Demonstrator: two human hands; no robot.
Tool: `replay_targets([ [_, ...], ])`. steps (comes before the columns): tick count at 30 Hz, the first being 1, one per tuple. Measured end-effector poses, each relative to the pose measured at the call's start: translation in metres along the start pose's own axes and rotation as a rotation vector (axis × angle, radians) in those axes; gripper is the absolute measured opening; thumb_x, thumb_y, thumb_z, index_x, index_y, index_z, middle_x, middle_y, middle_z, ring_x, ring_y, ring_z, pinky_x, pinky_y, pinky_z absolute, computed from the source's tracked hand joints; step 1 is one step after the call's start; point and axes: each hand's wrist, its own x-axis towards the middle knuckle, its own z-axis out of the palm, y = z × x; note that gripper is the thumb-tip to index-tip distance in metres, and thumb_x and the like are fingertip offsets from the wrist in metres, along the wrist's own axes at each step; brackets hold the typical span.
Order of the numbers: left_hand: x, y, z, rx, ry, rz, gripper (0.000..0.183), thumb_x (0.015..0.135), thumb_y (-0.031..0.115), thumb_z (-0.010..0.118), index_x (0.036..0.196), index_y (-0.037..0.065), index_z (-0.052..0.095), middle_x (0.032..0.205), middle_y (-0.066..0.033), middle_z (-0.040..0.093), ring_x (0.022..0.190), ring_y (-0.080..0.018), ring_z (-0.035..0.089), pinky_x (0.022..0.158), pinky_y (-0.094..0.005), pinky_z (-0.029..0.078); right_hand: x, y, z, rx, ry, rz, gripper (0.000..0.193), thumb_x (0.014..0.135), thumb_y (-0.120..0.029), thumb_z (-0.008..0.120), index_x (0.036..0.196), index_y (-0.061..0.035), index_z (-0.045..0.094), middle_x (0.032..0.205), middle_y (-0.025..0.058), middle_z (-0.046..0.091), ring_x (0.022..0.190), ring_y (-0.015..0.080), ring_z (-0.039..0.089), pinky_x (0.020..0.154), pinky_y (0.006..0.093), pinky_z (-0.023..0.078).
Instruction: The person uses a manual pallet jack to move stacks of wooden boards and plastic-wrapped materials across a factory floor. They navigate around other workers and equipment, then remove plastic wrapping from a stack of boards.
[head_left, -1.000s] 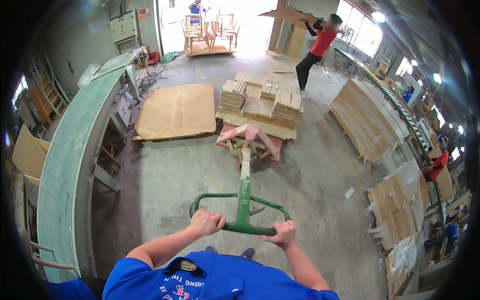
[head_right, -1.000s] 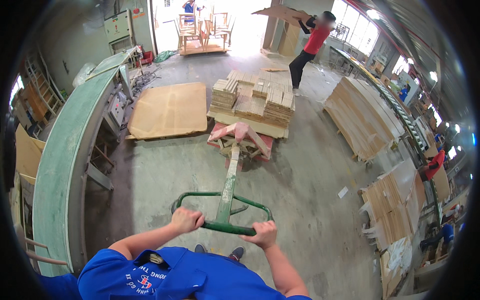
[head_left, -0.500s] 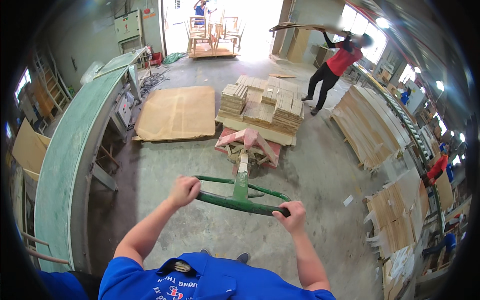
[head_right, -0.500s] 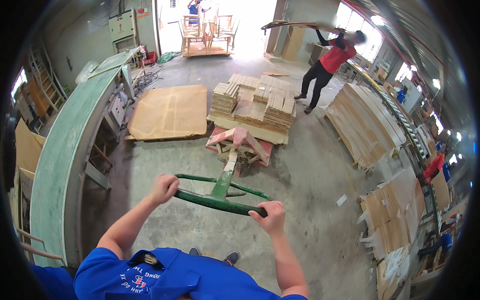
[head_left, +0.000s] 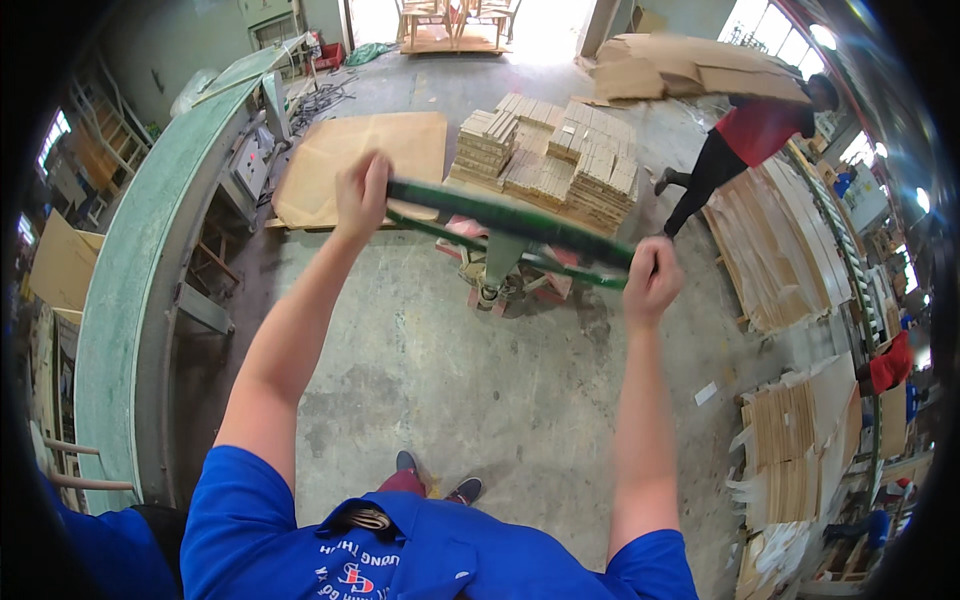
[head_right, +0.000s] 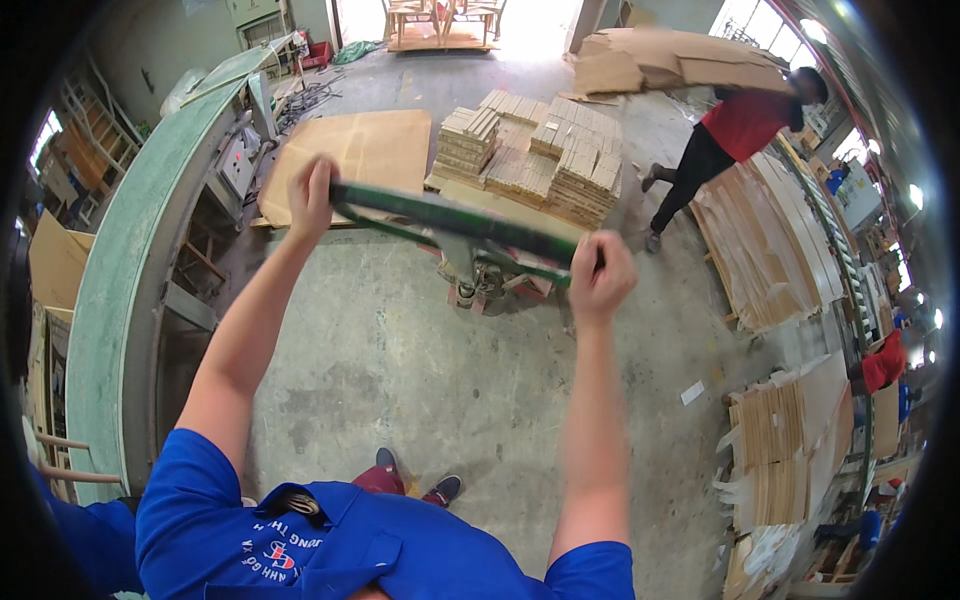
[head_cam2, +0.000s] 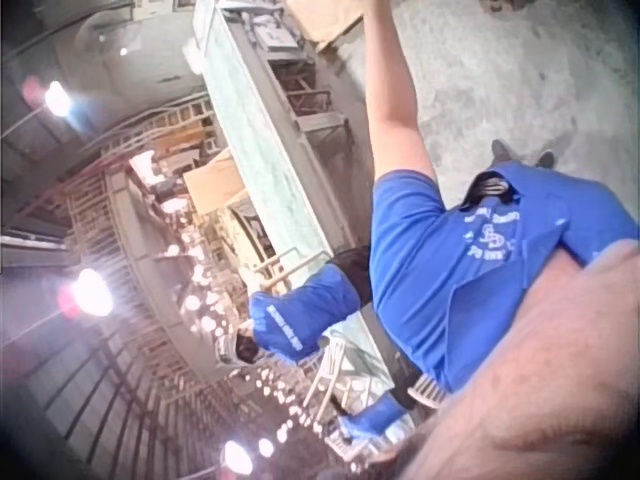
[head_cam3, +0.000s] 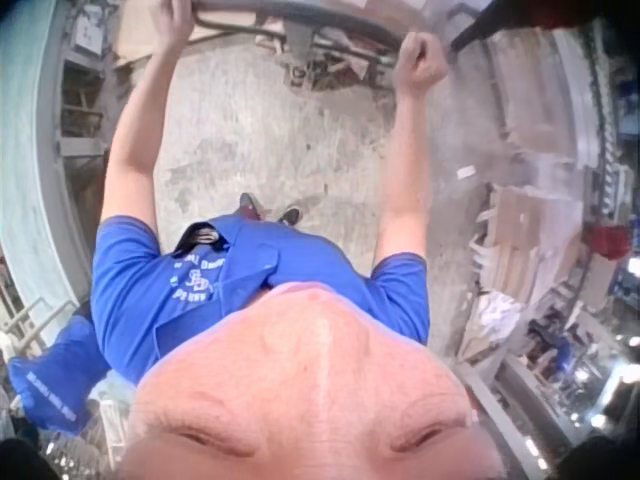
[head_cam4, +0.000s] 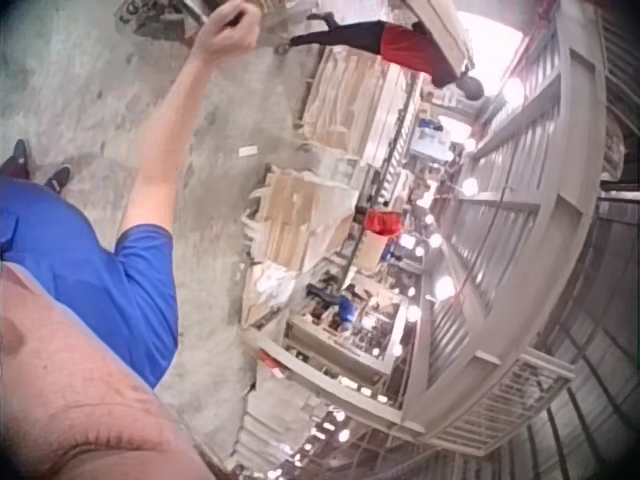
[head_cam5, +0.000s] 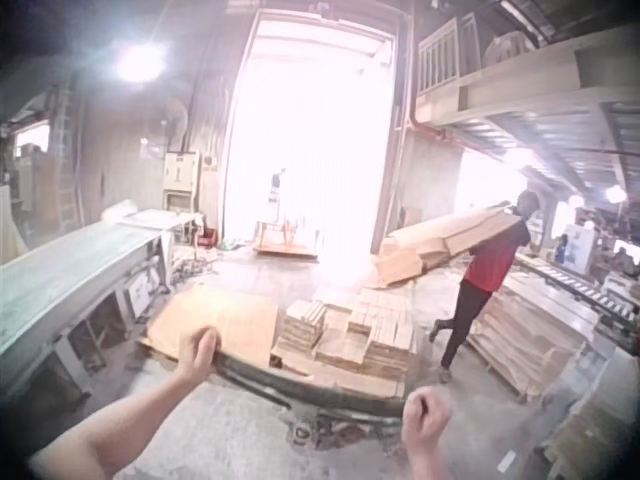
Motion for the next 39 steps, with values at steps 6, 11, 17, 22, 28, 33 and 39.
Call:
replay_targets([
  [6,0.123,-0.066,0.081,0.171,0.067,-0.004,0.034,0.089,0.031,0.041,0.077,0.004,0.059,0.055,-0.0172,0.051,0.051,-0.0333,0.052,0.05,-0.0401,0.039,0.112,0.086,0.068,-0.171,-0.005,0.18,0.038,0.087,-0.032,0.051,0.063,-0.0025,0.047,0.052,0.011,0.043,0.045,0.0215,0.045,0.046,0.0335,0.035],
  [11,0.202,-0.125,0.143,0.245,0.125,0.111,0.035,0.091,0.034,0.042,0.078,0.004,0.057,0.054,-0.0132,0.051,0.052,-0.0269,0.055,0.049,-0.0349,0.041,0.181,0.152,0.126,-0.1,-0.028,0.376,0.042,0.087,-0.036,0.049,0.061,-0.0032,0.049,0.047,0.0045,0.043,0.042,0.0144,0.046,0.044,0.0304,0.036],
  [17,0.259,-0.169,0.179,0.248,0.063,0.069,0.027,0.09,0.025,0.046,0.076,0.003,0.054,0.058,-0.017,0.049,0.051,-0.0306,0.051,0.049,-0.0363,0.038,0.229,0.196,0.179,-0.111,0.02,0.454,0.037,0.088,-0.03,0.048,0.062,-0.0038,0.048,0.047,0.0016,0.043,0.04,0.008,0.044,0.038,0.0248,0.035],
  [22,0.266,-0.198,0.182,0.093,0.021,0.127,0.022,0.088,0.02,0.05,0.07,0.007,0.054,0.052,-0.0099,0.049,0.047,-0.027,0.05,0.047,-0.0352,0.038,0.227,0.219,0.183,-0.065,0.034,0.368,0.034,0.087,-0.027,0.048,0.062,-0.0041,0.05,0.048,-0.0002,0.046,0.039,0.0069,0.045,0.037,0.0212,0.034],
  [28,0.274,-0.211,0.201,0.071,-0.043,0.184,0.022,0.088,0.021,0.05,0.072,0.007,0.055,0.054,-0.0093,0.052,0.048,-0.0271,0.052,0.047,-0.0347,0.039,0.228,0.235,0.197,-0.144,0.051,0.369,0.034,0.088,-0.026,0.045,0.063,-0.0036,0.051,0.048,0.0006,0.047,0.038,0.007,0.045,0.037,0.022,0.033],
  [33,0.294,-0.235,0.229,0.12,-0.024,0.207,0.023,0.087,0.026,0.05,0.074,0.009,0.058,0.058,-0.0095,0.057,0.051,-0.0294,0.056,0.047,-0.0369,0.042,0.24,0.265,0.214,-0.164,0.065,0.269,0.034,0.089,-0.025,0.044,0.064,-0.0033,0.051,0.049,0.0011,0.047,0.038,0.0077,0.045,0.037,0.0232,0.033],
  [39,0.33,-0.279,0.286,0.157,0.034,0.286,0.027,0.09,0.027,0.046,0.074,0.007,0.055,0.052,-0.0119,0.05,0.049,-0.0319,0.052,0.046,-0.0387,0.038,0.27,0.335,0.244,-0.119,0.09,0.365,0.033,0.089,-0.024,0.044,0.063,-0.0036,0.048,0.05,0.0016,0.045,0.04,0.0083,0.046,0.037,0.0238,0.035],
])
